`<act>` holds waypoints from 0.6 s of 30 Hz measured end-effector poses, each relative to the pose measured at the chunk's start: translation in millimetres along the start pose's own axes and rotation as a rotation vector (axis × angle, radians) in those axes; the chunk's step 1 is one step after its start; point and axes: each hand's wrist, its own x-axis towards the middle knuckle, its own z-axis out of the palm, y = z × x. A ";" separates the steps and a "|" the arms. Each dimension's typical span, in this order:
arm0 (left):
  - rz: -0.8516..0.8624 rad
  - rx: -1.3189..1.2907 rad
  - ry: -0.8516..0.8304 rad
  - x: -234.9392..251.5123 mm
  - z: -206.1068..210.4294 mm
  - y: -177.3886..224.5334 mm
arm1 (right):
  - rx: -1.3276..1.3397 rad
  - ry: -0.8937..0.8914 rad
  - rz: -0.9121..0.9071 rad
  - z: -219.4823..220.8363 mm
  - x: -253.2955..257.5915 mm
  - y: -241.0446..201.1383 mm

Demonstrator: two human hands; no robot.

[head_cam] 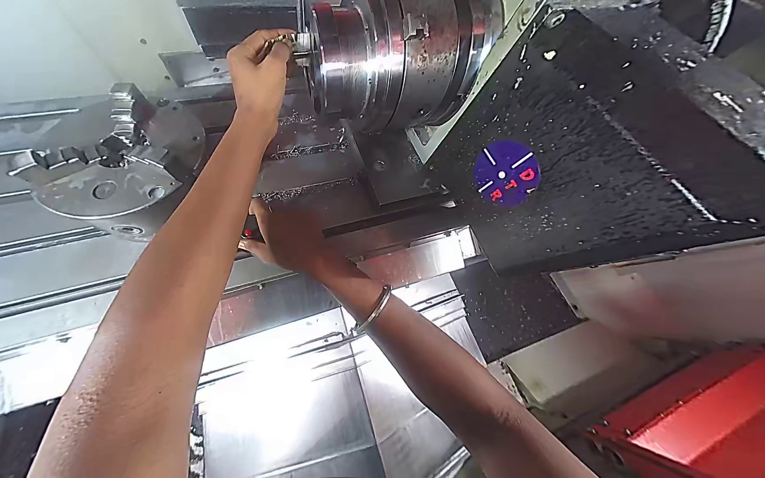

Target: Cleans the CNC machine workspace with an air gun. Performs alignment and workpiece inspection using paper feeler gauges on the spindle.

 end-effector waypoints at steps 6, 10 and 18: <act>0.000 -0.002 0.023 0.5 0.7 1.8 | -0.032 -0.031 -0.021 -1.3 0.5 1.4; -0.018 -0.027 0.040 -0.9 2.1 -0.7 | -0.029 -0.017 -0.007 -0.5 0.2 0.4; -0.026 -0.055 0.041 0.2 2.1 -2.4 | 0.002 -0.068 -0.034 -6.5 -1.3 1.1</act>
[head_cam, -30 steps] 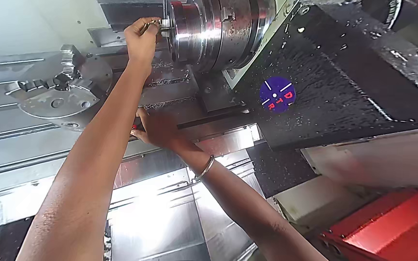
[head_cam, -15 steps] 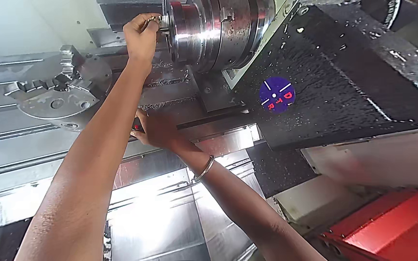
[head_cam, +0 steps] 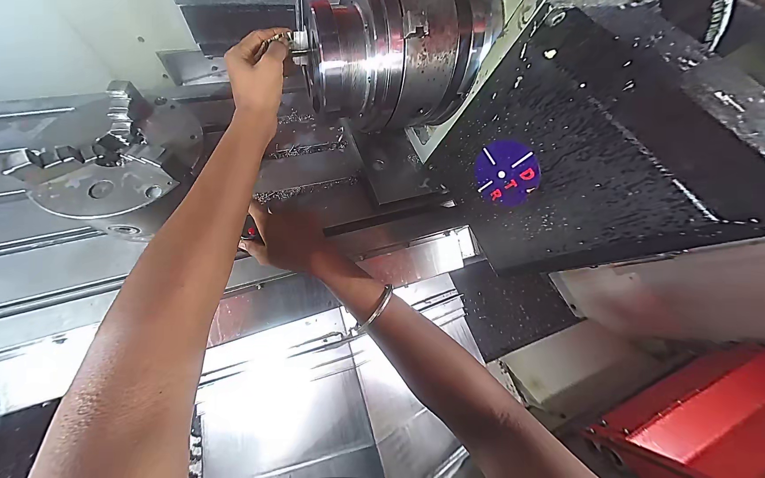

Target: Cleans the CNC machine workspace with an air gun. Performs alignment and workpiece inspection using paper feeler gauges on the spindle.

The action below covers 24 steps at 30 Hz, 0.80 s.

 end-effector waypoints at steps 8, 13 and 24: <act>0.011 0.011 -0.016 2.7 0.4 3.9 | -0.020 0.021 0.023 1.0 1.6 -1.6; 0.016 0.020 -0.014 -0.1 0.0 2.1 | -0.014 -0.014 -0.006 -1.8 0.0 -0.3; 0.020 -0.010 -0.016 -0.4 2.0 0.6 | -0.020 0.033 0.036 1.8 0.6 -0.6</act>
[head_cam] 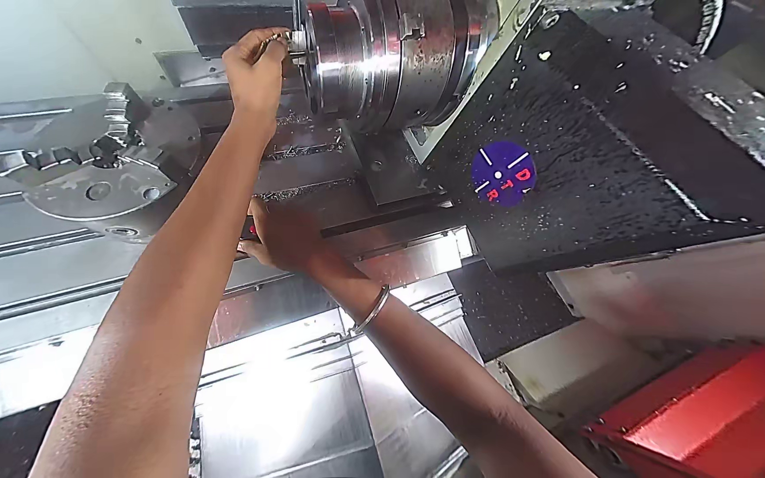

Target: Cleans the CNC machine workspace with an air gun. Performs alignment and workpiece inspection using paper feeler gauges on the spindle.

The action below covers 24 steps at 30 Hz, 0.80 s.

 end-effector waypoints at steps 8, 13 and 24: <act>-0.023 0.003 0.009 -1.5 -1.6 -2.1 | 0.014 -0.046 -0.039 -5.9 -2.4 -0.5; -0.015 0.035 0.003 2.7 -2.2 1.2 | 0.003 -0.049 -0.002 -1.6 -1.9 -0.8; -0.006 0.006 0.008 5.0 -1.8 2.1 | 0.020 -0.083 -0.018 -6.3 -2.7 -2.0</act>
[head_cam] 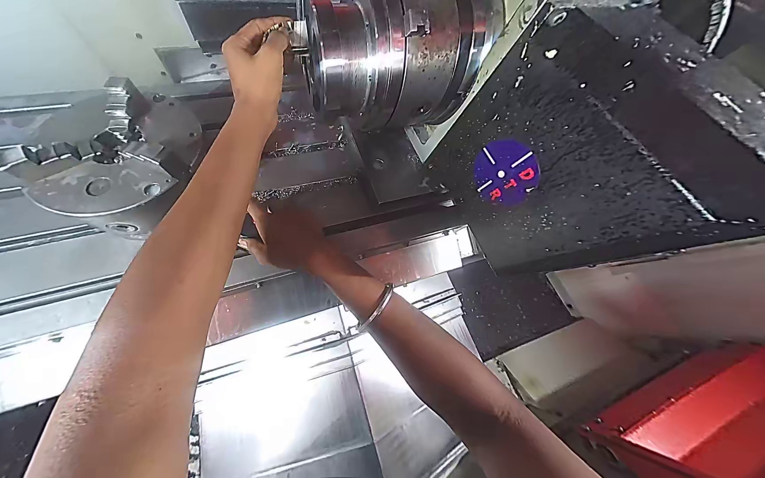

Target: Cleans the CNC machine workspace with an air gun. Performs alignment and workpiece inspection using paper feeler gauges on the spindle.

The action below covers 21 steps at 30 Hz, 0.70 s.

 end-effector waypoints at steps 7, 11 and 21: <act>-0.027 -0.016 0.007 -4.3 0.5 -1.1 | -0.008 0.039 0.018 4.5 2.0 0.8; -0.025 -0.006 -0.002 -2.5 0.4 2.6 | -0.013 0.026 0.006 3.9 1.6 0.1; -0.034 0.010 0.011 -1.7 0.1 -0.3 | 0.001 0.077 -0.002 6.6 2.8 2.4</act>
